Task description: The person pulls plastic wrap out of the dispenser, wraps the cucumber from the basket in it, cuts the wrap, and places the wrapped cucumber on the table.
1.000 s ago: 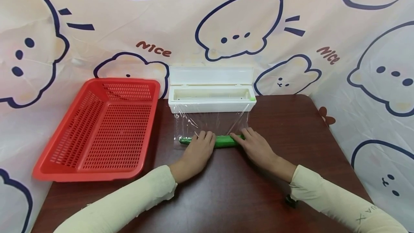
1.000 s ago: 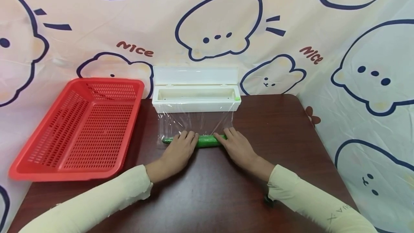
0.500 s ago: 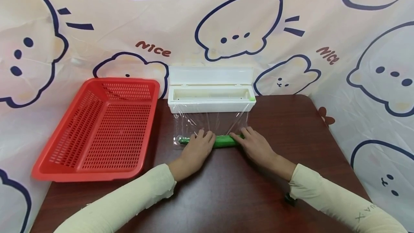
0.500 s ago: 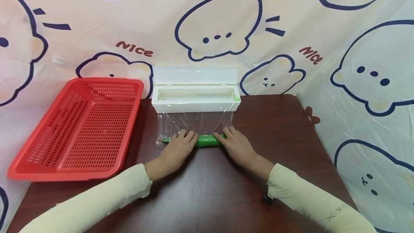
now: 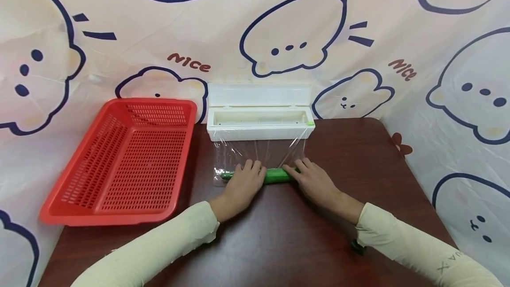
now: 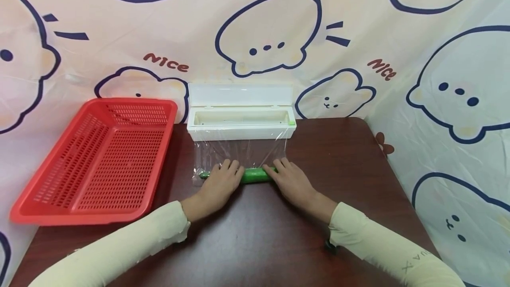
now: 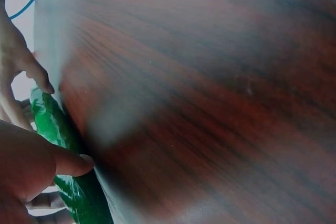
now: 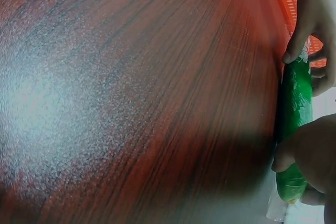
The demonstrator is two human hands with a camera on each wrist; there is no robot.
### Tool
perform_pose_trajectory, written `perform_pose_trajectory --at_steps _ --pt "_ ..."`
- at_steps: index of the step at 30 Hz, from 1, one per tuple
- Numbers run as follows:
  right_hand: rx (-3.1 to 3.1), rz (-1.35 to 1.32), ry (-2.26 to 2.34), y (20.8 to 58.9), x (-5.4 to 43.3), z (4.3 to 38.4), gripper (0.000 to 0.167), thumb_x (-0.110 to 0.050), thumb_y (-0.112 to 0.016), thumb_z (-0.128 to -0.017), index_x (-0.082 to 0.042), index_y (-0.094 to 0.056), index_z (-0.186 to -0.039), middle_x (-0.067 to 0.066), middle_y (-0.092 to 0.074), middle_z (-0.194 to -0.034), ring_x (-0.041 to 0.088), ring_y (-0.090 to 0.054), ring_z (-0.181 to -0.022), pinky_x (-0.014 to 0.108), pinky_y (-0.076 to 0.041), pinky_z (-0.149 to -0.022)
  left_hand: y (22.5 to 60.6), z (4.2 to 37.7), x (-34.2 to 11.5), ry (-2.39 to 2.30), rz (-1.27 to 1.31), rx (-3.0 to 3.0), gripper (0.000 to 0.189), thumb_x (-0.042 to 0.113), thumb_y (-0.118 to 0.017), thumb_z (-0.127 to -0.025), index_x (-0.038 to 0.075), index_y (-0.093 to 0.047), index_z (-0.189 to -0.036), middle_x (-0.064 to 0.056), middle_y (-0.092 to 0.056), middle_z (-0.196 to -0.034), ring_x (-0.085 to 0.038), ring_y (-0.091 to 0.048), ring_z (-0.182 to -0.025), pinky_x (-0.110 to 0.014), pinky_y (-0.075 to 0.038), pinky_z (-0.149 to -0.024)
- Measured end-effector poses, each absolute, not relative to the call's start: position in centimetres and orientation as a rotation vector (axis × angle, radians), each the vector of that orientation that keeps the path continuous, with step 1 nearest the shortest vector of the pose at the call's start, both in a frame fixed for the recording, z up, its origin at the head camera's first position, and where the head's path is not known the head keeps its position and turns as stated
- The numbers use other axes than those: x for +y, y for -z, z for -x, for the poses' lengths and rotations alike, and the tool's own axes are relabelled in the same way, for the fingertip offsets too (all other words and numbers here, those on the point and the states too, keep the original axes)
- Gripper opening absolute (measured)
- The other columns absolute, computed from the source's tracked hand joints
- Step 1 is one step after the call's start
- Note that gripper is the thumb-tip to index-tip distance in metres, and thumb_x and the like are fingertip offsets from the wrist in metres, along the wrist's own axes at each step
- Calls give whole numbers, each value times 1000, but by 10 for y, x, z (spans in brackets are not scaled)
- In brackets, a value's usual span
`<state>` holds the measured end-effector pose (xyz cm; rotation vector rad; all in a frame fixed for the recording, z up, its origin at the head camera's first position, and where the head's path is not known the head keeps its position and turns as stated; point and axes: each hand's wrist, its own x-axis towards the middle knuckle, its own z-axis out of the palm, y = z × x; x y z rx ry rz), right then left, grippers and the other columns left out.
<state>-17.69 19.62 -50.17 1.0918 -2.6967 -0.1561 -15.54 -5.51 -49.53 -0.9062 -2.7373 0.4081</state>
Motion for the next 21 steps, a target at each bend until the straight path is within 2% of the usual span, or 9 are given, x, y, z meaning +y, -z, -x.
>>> perform_pose_trajectory --at_steps 5,13,21 --pt "-2704 -1095 151 500 196 178 52 -2 -65 -91 -18 -62 -141 9 -58 -111 26 -56 -95 35 -55 -74 494 156 -57 -408 919 -2706 31 13 -72 -89 10 -58 -116 -6 -54 -103 -23 -54 -89 -32 -53 -68" --pt "-2718 -1119 117 500 197 179 53 -8 -66 -90 -15 -60 -142 9 -57 -108 25 -54 -92 35 -53 -72 484 162 -59 -103 939 -2872 34 4 -71 -88 8 -62 -121 -7 -58 -113 -26 -54 -98 -38 -50 -72" --pt "-2672 -1105 139 499 195 179 54 -8 -70 -86 -15 -62 -139 9 -58 -105 25 -54 -90 34 -53 -70 481 165 -58 -19 928 -2912 38 1 -72 -85 8 -66 -122 -6 -61 -115 -26 -55 -100 -38 -52 -74"
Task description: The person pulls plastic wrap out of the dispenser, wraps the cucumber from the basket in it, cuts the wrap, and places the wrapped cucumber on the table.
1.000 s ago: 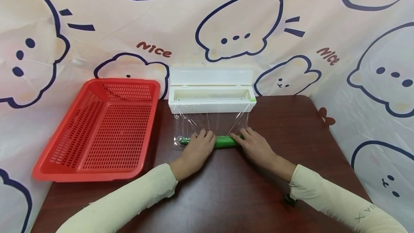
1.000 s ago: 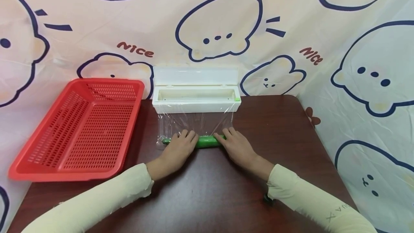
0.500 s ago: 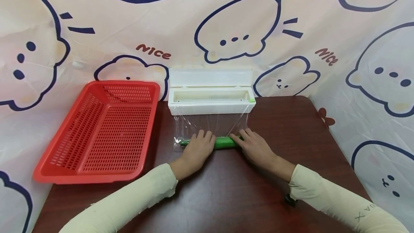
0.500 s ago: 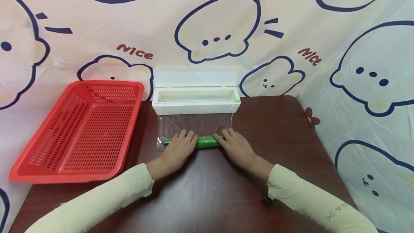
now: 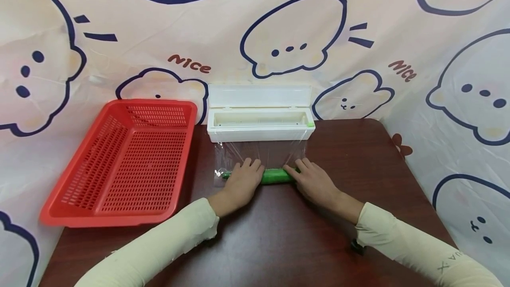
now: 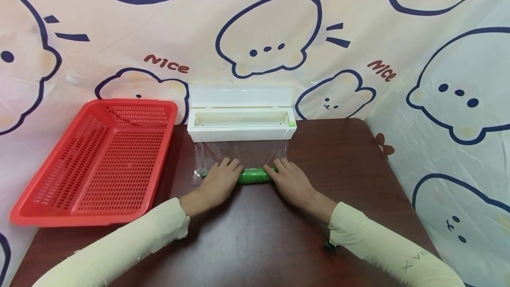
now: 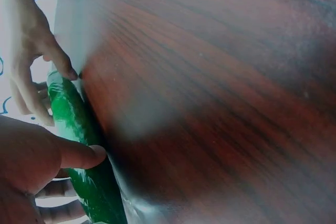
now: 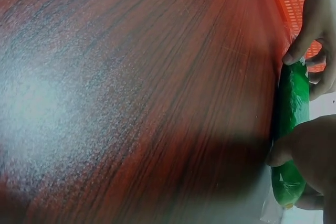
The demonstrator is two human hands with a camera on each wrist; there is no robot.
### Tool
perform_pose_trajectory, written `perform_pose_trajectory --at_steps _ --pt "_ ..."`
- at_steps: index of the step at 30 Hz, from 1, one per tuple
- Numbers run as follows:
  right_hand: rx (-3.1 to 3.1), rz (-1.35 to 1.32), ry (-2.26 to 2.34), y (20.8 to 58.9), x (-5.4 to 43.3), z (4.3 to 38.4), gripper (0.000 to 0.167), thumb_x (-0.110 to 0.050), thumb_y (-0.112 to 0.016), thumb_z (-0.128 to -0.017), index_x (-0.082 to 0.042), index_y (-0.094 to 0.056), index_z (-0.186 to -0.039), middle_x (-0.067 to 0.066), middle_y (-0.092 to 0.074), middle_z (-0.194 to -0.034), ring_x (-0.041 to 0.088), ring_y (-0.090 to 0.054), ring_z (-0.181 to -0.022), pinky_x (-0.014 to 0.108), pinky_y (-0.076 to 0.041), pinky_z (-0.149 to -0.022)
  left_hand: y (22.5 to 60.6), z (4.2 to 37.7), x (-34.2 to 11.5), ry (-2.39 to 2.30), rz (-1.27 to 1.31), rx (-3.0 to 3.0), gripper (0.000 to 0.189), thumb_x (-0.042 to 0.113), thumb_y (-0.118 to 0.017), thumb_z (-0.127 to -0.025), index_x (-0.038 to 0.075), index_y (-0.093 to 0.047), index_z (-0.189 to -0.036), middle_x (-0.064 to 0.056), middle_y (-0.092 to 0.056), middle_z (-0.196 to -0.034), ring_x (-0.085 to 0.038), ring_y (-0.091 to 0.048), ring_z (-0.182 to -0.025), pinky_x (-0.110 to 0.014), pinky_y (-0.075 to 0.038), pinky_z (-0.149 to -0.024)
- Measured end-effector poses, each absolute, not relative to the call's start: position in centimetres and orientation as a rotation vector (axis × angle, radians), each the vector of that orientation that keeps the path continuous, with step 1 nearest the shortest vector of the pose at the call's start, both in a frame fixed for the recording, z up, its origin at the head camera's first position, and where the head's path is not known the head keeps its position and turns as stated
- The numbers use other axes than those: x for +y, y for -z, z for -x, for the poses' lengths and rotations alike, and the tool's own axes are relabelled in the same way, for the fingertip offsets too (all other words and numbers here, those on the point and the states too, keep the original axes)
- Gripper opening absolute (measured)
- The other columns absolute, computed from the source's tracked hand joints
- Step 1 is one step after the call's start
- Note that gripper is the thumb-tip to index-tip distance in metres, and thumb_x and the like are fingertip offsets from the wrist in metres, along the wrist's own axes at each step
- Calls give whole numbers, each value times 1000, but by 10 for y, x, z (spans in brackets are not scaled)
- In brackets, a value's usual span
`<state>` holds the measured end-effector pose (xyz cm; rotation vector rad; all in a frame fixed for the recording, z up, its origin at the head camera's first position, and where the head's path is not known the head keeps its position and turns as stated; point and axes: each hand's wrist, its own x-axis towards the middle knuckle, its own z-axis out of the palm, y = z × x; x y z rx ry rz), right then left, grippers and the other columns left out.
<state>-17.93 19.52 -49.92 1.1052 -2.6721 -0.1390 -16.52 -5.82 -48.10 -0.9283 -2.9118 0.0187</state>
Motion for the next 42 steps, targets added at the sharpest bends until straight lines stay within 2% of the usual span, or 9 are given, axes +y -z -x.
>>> perform_pose_trajectory --at_steps 5,11,21,27,31,42 --pt "-2654 -1091 158 500 194 180 54 -9 -70 -85 -15 -63 -138 9 -58 -104 25 -54 -90 35 -52 -70 479 167 -59 123 935 -2916 36 -4 -71 -82 5 -68 -117 -7 -64 -112 -27 -57 -98 -40 -52 -72" --pt "-2667 -1073 150 501 193 181 53 -8 -69 -86 -15 -63 -138 9 -59 -105 25 -54 -91 34 -52 -69 479 170 -60 203 934 -2911 38 -4 -76 -77 4 -68 -112 -9 -63 -107 -29 -57 -96 -41 -52 -71" --pt "-2675 -1079 146 501 192 185 51 -9 -67 -86 -13 -63 -136 11 -60 -107 28 -56 -95 36 -53 -73 480 166 -58 105 898 -2939 43 16 -75 -84 6 -59 -123 -10 -62 -114 -27 -56 -100 -41 -54 -74" --pt "-2679 -1088 142 500 191 185 51 -8 -67 -85 -12 -63 -136 11 -60 -107 29 -56 -96 36 -53 -73 485 166 -55 7 874 -2952 42 6 -70 -87 9 -57 -126 -11 -59 -116 -28 -55 -104 -40 -53 -76" --pt "-2688 -1088 137 500 190 185 52 -7 -66 -85 -11 -63 -137 11 -60 -107 29 -56 -95 36 -53 -72 487 168 -53 5 844 -2964 37 2 -69 -87 9 -58 -122 -10 -58 -114 -28 -54 -103 -39 -52 -76" --pt "-2789 -1006 58 497 187 187 56 -7 -70 -81 -13 -64 -136 12 -61 -108 30 -56 -95 39 -54 -73 482 171 -49 82 808 -2982 27 1 -68 -90 7 -62 -116 -11 -58 -111 -29 -55 -104 -41 -52 -78"
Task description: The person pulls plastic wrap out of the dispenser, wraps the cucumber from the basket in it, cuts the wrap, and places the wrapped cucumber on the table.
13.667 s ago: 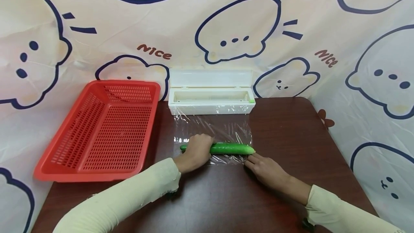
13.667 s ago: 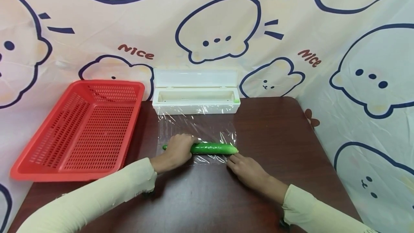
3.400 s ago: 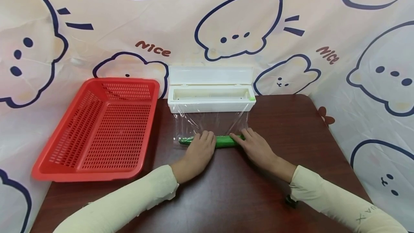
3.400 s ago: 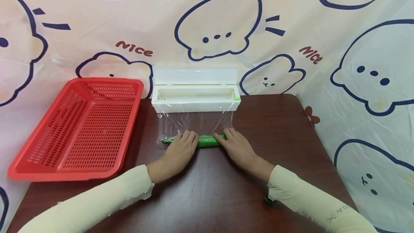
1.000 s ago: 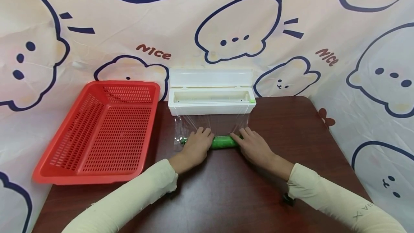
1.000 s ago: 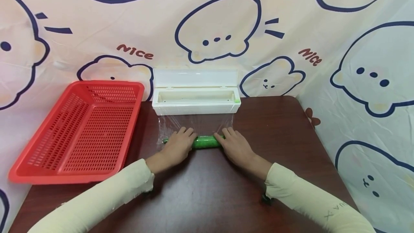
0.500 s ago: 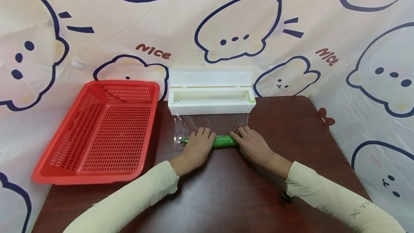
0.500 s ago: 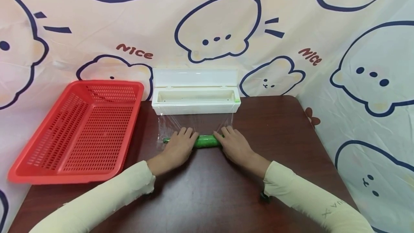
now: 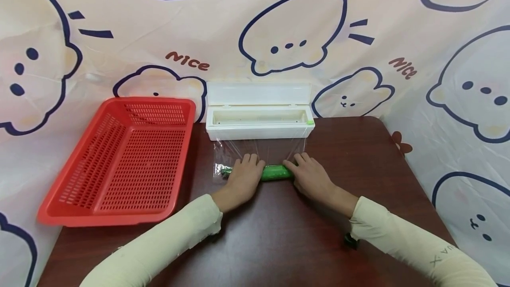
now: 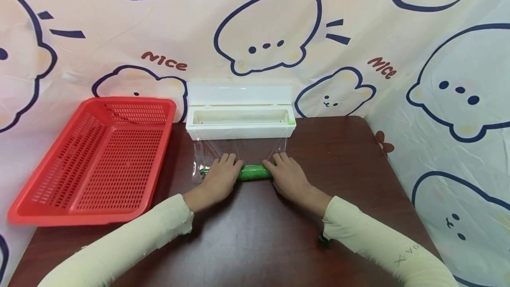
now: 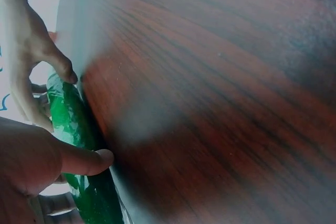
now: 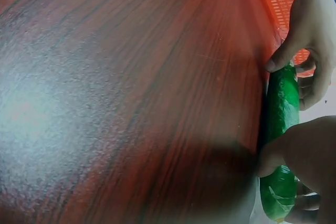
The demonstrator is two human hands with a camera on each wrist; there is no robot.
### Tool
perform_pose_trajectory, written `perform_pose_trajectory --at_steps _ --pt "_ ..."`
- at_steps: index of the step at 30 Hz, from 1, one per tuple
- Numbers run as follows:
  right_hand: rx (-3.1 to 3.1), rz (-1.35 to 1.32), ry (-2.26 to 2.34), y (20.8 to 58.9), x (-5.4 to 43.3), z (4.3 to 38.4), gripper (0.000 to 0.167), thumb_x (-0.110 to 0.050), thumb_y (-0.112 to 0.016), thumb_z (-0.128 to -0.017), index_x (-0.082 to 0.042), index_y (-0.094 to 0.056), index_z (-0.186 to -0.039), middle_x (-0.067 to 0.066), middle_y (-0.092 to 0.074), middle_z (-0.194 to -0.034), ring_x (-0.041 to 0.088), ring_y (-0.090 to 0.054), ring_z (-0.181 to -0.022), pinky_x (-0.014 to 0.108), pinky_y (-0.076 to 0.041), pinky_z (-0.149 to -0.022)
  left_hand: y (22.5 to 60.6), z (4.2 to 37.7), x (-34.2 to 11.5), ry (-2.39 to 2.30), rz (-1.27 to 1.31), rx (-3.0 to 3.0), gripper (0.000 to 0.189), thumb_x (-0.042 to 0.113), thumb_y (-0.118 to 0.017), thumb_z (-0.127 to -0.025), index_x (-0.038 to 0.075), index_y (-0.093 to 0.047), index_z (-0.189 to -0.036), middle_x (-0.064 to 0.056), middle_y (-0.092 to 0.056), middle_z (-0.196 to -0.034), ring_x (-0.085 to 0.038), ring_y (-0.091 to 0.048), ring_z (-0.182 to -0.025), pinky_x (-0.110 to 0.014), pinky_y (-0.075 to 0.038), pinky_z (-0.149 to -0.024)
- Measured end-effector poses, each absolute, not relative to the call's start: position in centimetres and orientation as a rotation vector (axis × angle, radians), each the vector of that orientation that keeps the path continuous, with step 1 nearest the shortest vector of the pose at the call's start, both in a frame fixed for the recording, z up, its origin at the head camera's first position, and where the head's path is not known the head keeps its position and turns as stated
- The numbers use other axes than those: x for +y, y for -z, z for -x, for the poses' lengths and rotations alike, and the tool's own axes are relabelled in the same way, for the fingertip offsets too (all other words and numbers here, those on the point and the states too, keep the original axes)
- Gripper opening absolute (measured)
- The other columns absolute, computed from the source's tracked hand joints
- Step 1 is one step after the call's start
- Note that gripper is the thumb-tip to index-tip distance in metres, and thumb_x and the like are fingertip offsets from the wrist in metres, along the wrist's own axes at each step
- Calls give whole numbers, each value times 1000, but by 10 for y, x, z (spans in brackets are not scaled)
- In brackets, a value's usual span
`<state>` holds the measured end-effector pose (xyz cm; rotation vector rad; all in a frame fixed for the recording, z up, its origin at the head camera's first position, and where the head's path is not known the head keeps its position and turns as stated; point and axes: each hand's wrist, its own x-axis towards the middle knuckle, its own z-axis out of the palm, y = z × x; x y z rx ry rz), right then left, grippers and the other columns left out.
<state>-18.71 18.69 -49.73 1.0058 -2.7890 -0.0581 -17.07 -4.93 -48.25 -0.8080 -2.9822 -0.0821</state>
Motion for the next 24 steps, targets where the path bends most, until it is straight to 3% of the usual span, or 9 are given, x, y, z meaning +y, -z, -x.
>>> perform_pose_trajectory --at_steps 14,24 --pt "-2924 -925 -26 491 187 189 57 -11 -78 -79 -12 -65 -134 12 -61 -113 31 -56 -105 41 -54 -86 483 172 -53 169 803 -3024 42 -7 -66 -83 8 -63 -121 -11 -59 -112 -30 -54 -103 -41 -51 -76" --pt "-2922 -908 -60 489 190 189 51 -15 -81 -80 -6 -65 -128 14 -59 -114 31 -55 -103 42 -54 -88 485 172 -51 182 782 -3036 35 -4 -65 -90 8 -64 -124 -14 -58 -112 -31 -55 -105 -43 -50 -76"
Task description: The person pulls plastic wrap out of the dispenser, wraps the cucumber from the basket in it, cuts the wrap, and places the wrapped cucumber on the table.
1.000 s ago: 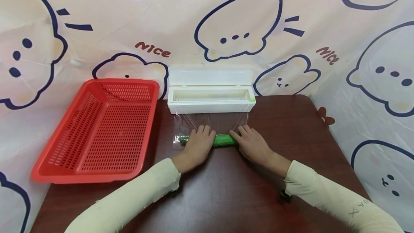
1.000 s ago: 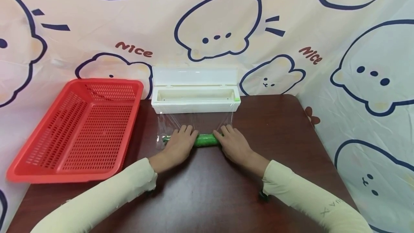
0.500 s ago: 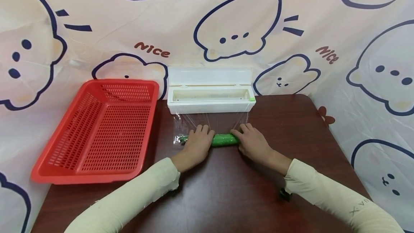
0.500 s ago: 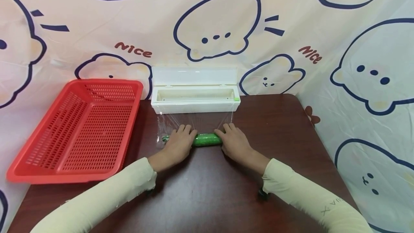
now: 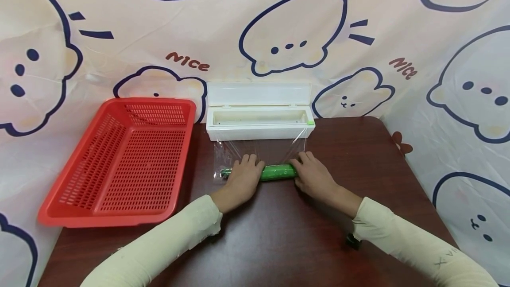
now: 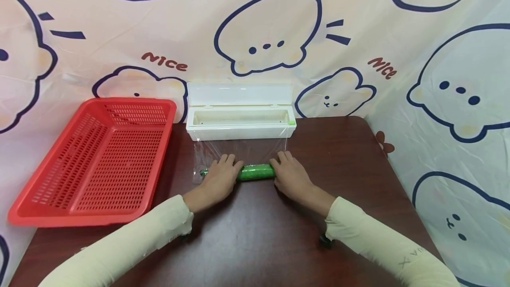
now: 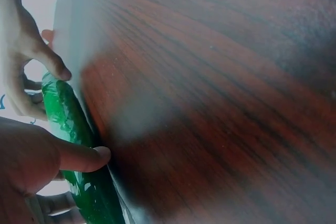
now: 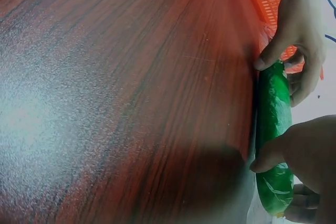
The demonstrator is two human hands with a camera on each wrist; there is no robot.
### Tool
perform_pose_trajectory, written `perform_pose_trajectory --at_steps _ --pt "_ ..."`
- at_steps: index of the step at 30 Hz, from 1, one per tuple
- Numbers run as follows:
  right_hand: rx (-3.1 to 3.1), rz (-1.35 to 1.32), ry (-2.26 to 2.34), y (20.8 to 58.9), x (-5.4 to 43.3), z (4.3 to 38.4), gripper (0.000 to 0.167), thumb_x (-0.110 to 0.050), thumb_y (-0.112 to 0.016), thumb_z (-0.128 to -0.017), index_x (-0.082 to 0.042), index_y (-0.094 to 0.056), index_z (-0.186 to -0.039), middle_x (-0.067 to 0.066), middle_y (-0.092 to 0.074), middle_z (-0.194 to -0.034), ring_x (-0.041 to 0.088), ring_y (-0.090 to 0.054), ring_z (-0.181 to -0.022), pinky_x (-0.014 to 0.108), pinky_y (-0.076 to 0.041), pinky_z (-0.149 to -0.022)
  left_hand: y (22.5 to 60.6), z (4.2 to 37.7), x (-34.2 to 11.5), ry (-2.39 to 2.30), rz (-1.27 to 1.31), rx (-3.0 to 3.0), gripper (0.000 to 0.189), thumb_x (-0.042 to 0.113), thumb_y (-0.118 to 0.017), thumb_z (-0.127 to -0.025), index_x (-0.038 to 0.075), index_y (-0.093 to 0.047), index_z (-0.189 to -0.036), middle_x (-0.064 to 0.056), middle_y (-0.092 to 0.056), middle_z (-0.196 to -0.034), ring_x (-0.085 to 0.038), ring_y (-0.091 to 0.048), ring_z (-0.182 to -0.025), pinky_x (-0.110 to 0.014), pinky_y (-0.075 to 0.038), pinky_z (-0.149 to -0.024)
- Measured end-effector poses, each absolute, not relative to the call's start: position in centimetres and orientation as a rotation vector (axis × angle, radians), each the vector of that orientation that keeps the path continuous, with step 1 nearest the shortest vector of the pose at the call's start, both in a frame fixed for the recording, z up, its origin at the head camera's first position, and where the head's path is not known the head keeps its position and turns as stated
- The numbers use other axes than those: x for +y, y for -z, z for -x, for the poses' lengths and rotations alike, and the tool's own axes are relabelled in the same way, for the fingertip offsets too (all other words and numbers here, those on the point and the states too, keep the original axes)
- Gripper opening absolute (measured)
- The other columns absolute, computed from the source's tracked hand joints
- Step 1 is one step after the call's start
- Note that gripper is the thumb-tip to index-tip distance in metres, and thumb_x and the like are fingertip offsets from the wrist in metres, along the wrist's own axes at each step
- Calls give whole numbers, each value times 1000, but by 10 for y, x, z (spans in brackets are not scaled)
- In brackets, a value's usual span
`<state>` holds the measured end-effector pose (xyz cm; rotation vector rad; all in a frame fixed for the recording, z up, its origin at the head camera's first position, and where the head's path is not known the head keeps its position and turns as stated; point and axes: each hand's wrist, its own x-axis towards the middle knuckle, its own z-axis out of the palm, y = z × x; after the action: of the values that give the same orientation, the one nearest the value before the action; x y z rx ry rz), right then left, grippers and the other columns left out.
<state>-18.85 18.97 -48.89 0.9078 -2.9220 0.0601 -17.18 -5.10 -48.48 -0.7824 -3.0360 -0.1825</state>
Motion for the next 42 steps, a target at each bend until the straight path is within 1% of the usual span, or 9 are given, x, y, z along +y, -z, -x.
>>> perform_pose_trajectory --at_steps 3,7,11,17,23,27,34,38,42 --pt "-2931 -879 -54 486 192 188 52 -19 -83 -80 -4 -65 -126 16 -58 -114 32 -54 -103 43 -52 -89 485 171 -51 167 787 -3022 33 -2 -64 -92 8 -64 -124 -15 -58 -112 -31 -55 -104 -43 -50 -75" --pt "-2921 -864 -40 483 193 188 60 -24 -89 -77 -4 -63 -127 18 -57 -116 34 -52 -104 46 -49 -93 485 171 -50 148 786 -3020 31 0 -63 -94 9 -64 -124 -15 -58 -114 -31 -55 -105 -43 -50 -75" --pt "-2847 -970 -99 483 190 187 63 -24 -89 -76 -5 -61 -130 17 -57 -121 34 -52 -109 48 -48 -96 486 171 -49 126 779 -3034 34 0 -63 -94 10 -63 -126 -14 -58 -115 -30 -54 -106 -43 -50 -76" --pt "-2772 -1131 -132 490 186 187 60 -19 -87 -77 -4 -62 -129 12 -58 -120 30 -54 -108 45 -50 -92 486 170 -49 97 784 -3028 36 2 -63 -95 11 -63 -130 -15 -59 -116 -30 -55 -106 -43 -51 -76" --pt "-2758 -1185 -75 495 188 192 47 -11 -81 -81 -4 -64 -125 11 -61 -115 28 -56 -103 42 -52 -90 486 168 -50 63 801 -3012 45 1 -66 -92 13 -61 -135 -14 -58 -117 -29 -54 -106 -42 -52 -76" --pt "-2763 -1192 -68 493 189 197 43 -11 -81 -81 -3 -65 -121 11 -61 -114 27 -56 -101 41 -53 -88 486 169 -53 64 816 -2999 43 1 -67 -91 12 -61 -132 -12 -58 -114 -29 -54 -104 -41 -51 -73" --pt "-2788 -1195 -88 488 187 203 44 -12 -83 -78 -3 -66 -117 11 -63 -113 28 -57 -101 42 -52 -89 488 172 -59 143 871 -2956 46 -6 -67 -83 10 -59 -125 -13 -58 -110 -30 -55 -100 -39 -53 -70" --pt "-2837 -1184 -113 488 186 206 44 -12 -85 -76 -5 -66 -116 10 -63 -114 27 -56 -101 41 -52 -90 485 175 -60 236 876 -2963 35 -4 -68 -86 6 -62 -119 -14 -59 -108 -31 -56 -99 -41 -54 -70" --pt "-2897 -1161 -125 486 185 208 46 -15 -87 -75 -6 -66 -115 9 -63 -113 26 -55 -100 40 -51 -88 480 177 -60 308 840 -3022 24 1 -69 -89 5 -64 -112 -14 -59 -106 -32 -56 -101 -45 -52 -72"
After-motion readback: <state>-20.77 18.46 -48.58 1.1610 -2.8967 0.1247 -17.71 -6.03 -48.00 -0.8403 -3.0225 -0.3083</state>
